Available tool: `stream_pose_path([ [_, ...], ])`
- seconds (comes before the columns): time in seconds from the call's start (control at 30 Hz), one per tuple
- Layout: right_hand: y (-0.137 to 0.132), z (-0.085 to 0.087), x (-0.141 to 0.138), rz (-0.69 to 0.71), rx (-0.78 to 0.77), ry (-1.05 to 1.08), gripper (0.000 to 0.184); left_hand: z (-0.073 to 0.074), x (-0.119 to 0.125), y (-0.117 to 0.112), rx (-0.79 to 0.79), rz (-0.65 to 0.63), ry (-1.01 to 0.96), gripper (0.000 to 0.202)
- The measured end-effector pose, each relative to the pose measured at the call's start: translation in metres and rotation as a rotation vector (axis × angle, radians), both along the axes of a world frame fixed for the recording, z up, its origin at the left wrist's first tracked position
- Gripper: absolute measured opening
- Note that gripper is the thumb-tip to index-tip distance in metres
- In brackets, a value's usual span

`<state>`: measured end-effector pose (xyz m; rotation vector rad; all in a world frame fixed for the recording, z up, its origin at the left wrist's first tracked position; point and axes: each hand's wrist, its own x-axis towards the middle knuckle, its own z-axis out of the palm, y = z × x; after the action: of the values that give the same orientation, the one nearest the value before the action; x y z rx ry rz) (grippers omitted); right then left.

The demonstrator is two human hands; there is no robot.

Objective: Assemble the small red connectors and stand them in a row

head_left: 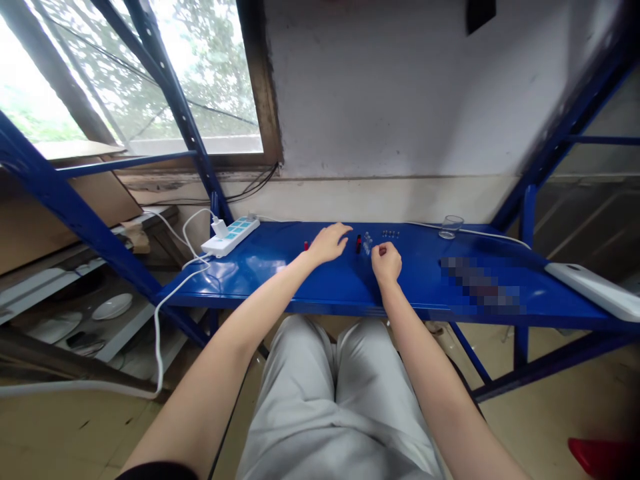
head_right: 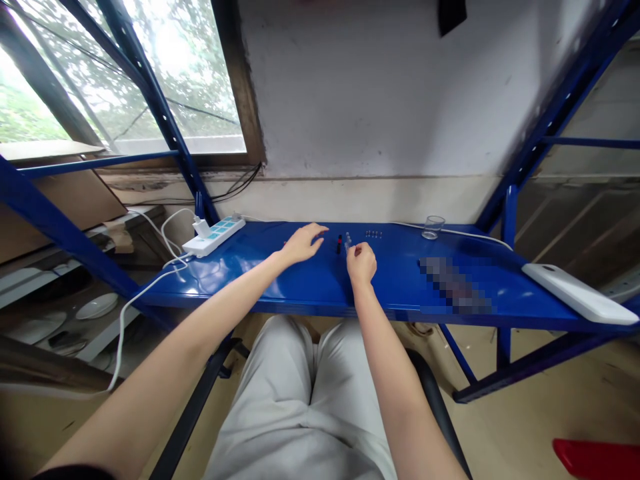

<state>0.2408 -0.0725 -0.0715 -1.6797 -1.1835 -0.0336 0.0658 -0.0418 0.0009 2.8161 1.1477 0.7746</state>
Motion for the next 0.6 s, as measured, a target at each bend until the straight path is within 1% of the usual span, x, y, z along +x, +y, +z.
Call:
stream_pose_path([
  [0.07,0.001,-0.002,0.0,0.001,-0.04,-0.063,0.019,-0.015,0.013,-0.005,-0.028,0.013,0.004,0.05],
  [0.17,0.002,-0.004,0.0,-0.002,-0.094,-0.131,0.022,-0.037,0.03,-0.011,-0.121,0.125,0.039,0.061],
  [0.23,0.002,-0.005,0.0,0.005,-0.119,-0.146,0.023,-0.049,0.039,-0.012,-0.154,0.198,0.052,0.064],
  [0.3,0.003,-0.007,0.0,0.02,-0.129,-0.16,0.024,-0.057,0.046,-0.012,-0.153,0.231,0.047,0.063],
  [0.43,0.006,-0.011,0.001,0.039,-0.122,-0.188,0.025,-0.065,0.054,-0.01,-0.155,0.259,0.047,0.059],
  [0.5,0.007,-0.013,0.002,0.044,-0.137,-0.205,0.026,-0.066,0.056,-0.008,-0.145,0.285,0.051,0.055],
  [0.6,0.007,-0.013,0.001,0.058,-0.177,-0.232,0.026,-0.063,0.056,-0.006,-0.066,0.307,0.034,0.047],
])
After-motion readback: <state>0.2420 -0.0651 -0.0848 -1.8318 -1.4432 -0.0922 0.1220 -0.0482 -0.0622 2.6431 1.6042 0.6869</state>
